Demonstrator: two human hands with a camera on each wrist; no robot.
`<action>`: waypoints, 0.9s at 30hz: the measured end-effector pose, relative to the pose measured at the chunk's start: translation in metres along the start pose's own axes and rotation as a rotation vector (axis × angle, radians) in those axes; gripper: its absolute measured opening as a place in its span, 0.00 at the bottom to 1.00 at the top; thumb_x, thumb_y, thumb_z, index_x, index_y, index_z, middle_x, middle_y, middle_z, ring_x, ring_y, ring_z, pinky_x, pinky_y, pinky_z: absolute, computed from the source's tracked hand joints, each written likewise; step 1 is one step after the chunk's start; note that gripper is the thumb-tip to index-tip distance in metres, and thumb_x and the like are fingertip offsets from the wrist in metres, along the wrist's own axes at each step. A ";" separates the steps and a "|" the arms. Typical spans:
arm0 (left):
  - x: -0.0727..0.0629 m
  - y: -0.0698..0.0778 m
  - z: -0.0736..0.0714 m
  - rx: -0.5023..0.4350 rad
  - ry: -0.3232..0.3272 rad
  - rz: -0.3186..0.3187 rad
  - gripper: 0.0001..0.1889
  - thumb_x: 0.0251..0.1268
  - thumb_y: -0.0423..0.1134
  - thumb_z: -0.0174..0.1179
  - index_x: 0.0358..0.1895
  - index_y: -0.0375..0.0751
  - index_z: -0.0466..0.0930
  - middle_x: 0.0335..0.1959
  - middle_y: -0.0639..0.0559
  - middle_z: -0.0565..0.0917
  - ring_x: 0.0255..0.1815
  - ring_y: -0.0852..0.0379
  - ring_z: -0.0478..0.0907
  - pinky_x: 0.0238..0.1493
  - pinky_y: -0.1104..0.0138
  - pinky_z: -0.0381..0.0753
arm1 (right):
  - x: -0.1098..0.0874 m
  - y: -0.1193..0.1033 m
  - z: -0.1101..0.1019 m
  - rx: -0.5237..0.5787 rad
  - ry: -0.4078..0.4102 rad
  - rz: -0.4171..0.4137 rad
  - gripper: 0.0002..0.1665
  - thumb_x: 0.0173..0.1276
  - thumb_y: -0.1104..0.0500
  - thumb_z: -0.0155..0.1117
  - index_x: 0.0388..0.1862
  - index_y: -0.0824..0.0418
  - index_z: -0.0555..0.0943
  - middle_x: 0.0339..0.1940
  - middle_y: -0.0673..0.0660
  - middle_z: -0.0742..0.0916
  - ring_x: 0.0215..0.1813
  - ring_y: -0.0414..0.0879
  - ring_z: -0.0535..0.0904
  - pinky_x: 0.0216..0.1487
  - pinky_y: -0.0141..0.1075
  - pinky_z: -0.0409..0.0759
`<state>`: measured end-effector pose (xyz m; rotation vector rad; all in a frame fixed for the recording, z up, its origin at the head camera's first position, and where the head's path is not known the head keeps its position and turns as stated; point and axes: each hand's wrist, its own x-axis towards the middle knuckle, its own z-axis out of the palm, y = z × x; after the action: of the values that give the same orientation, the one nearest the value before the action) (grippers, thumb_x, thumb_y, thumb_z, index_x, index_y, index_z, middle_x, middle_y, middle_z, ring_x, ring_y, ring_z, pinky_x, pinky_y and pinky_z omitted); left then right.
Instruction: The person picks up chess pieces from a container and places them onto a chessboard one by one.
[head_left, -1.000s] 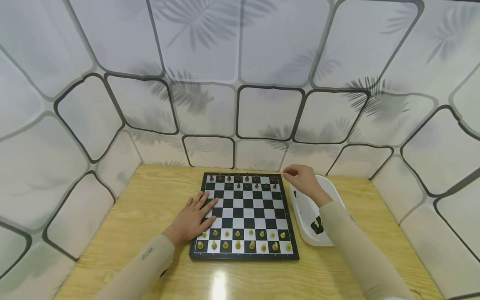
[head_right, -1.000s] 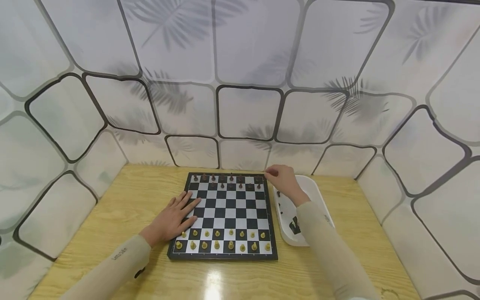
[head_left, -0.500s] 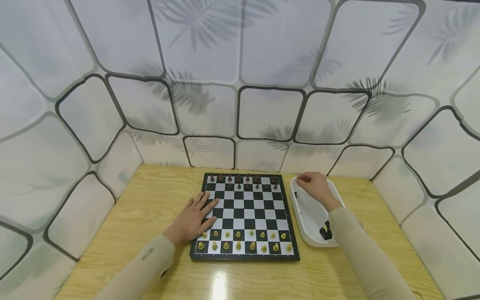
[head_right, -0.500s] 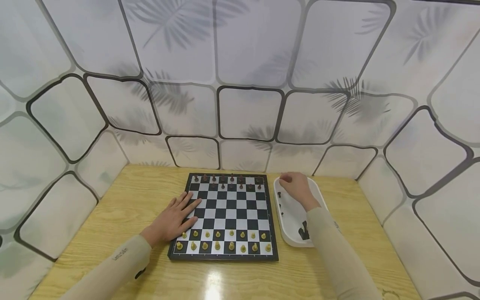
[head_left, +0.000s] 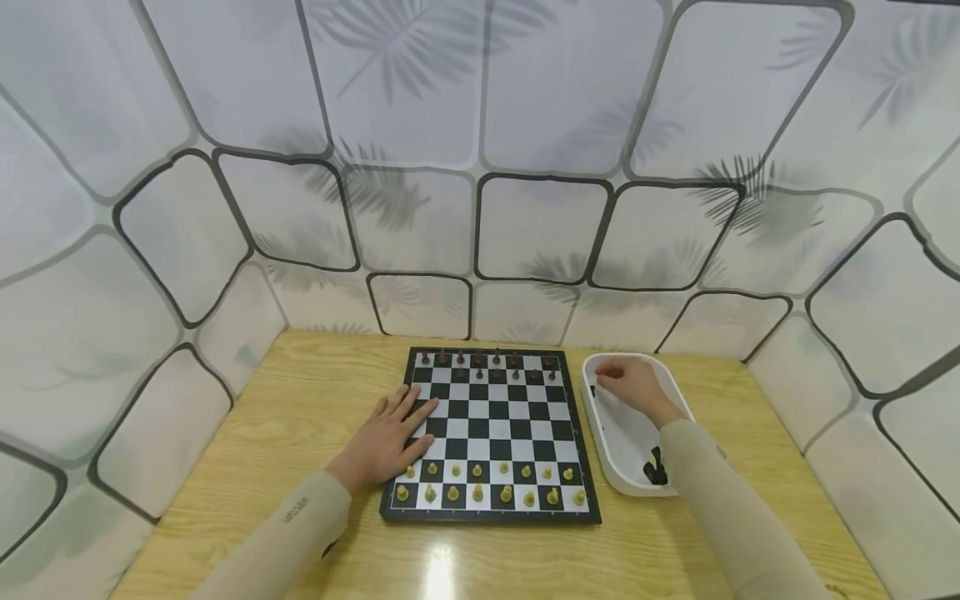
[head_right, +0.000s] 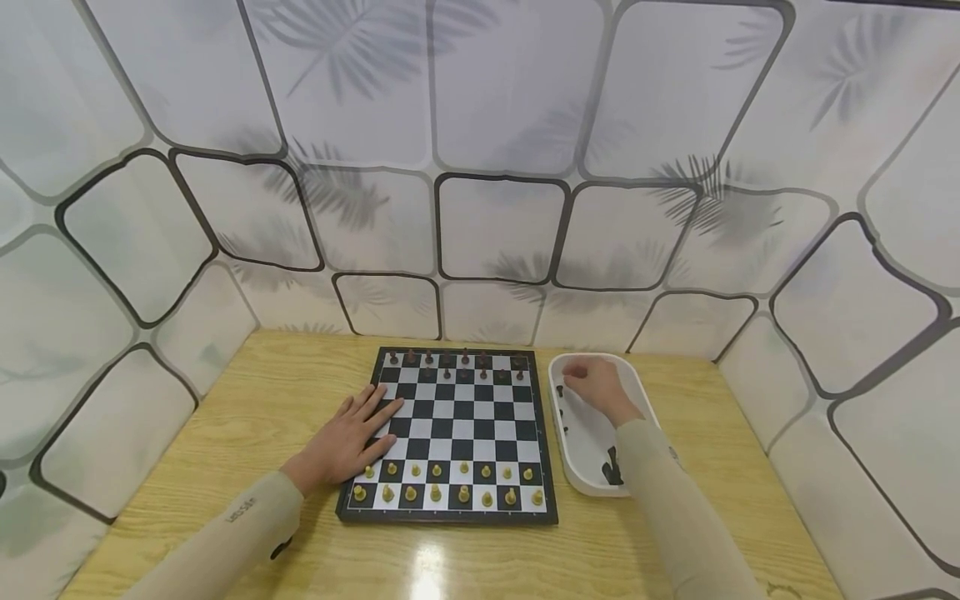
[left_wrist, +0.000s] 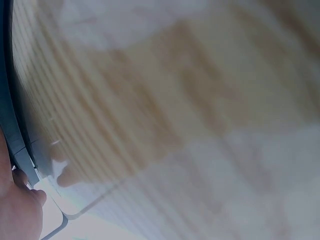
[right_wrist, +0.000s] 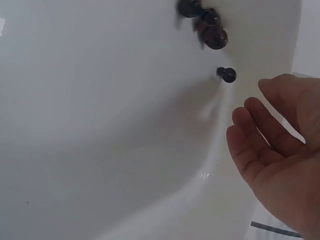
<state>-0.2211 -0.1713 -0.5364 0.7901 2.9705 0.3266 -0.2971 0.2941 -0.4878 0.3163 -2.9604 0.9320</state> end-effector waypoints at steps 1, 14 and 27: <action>0.000 0.000 0.000 0.001 0.001 -0.001 0.36 0.83 0.66 0.40 0.87 0.57 0.53 0.88 0.40 0.48 0.89 0.37 0.43 0.84 0.36 0.50 | 0.000 0.001 0.001 0.003 -0.011 -0.008 0.12 0.72 0.64 0.67 0.49 0.69 0.88 0.47 0.68 0.92 0.51 0.62 0.88 0.54 0.54 0.86; 0.000 0.001 0.000 -0.009 0.007 0.001 0.36 0.84 0.64 0.41 0.86 0.54 0.54 0.88 0.39 0.49 0.89 0.36 0.44 0.84 0.36 0.50 | 0.002 0.004 0.010 -0.040 -0.108 -0.006 0.15 0.66 0.69 0.63 0.49 0.69 0.88 0.44 0.67 0.91 0.44 0.57 0.85 0.47 0.48 0.86; 0.000 0.002 -0.001 -0.013 0.011 0.004 0.36 0.84 0.64 0.41 0.86 0.55 0.55 0.88 0.39 0.49 0.89 0.36 0.44 0.84 0.36 0.50 | 0.005 0.006 0.015 -0.137 -0.116 -0.019 0.15 0.65 0.68 0.64 0.49 0.71 0.88 0.41 0.67 0.91 0.41 0.56 0.85 0.46 0.49 0.86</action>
<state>-0.2201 -0.1703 -0.5350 0.7952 2.9748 0.3512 -0.3025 0.2890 -0.5034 0.4063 -3.1002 0.7286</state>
